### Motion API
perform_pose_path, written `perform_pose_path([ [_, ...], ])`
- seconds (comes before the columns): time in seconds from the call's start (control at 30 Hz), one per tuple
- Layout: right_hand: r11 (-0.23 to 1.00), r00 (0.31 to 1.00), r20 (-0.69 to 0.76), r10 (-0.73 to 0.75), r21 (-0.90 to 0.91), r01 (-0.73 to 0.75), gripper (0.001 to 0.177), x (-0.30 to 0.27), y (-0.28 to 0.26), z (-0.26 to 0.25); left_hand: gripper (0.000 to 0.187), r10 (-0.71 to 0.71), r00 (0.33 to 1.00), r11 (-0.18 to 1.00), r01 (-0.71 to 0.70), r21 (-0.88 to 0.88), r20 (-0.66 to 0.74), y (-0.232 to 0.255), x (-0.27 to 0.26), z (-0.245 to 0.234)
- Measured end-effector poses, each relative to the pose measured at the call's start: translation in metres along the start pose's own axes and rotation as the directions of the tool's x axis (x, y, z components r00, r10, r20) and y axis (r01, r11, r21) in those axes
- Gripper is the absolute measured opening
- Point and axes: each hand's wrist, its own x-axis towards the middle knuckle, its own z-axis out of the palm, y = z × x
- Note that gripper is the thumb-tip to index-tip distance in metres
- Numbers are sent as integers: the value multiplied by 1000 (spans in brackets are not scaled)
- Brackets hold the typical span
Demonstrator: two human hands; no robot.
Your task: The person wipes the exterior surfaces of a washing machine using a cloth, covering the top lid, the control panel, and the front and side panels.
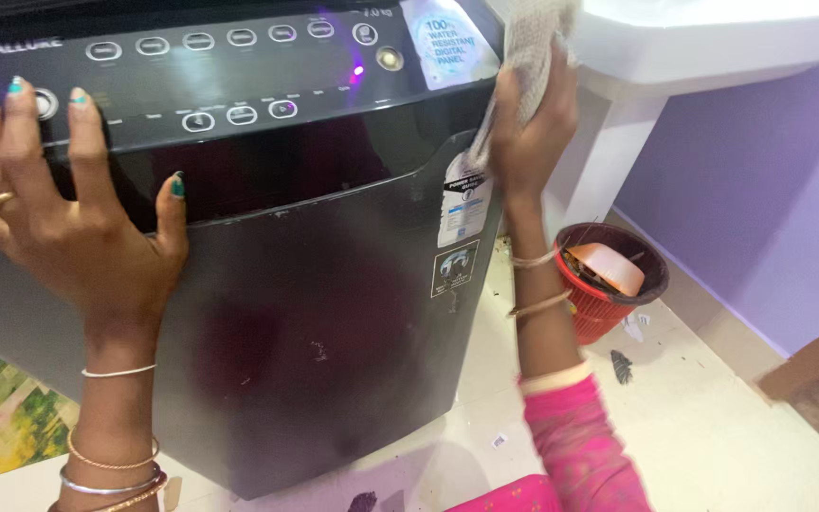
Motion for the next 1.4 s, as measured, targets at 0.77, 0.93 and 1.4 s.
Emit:
perform_pose_path([
  [0.77, 658, 671, 11, 742, -205, -725, 80, -517, 79, -2, 59, -27, 999, 987, 24, -161, -17, 10, 9, -10],
  [0.93, 938, 981, -1, 194, -294, -186, 81, -376, 89, 22, 58, -40, 999, 988, 38, -150, -15, 9, 9, -6],
  [1.4, 845, 897, 218, -385, -306, 438, 60, -18, -59, 8, 76, -17, 998, 984, 28, -176, 60, 7, 10, -1],
])
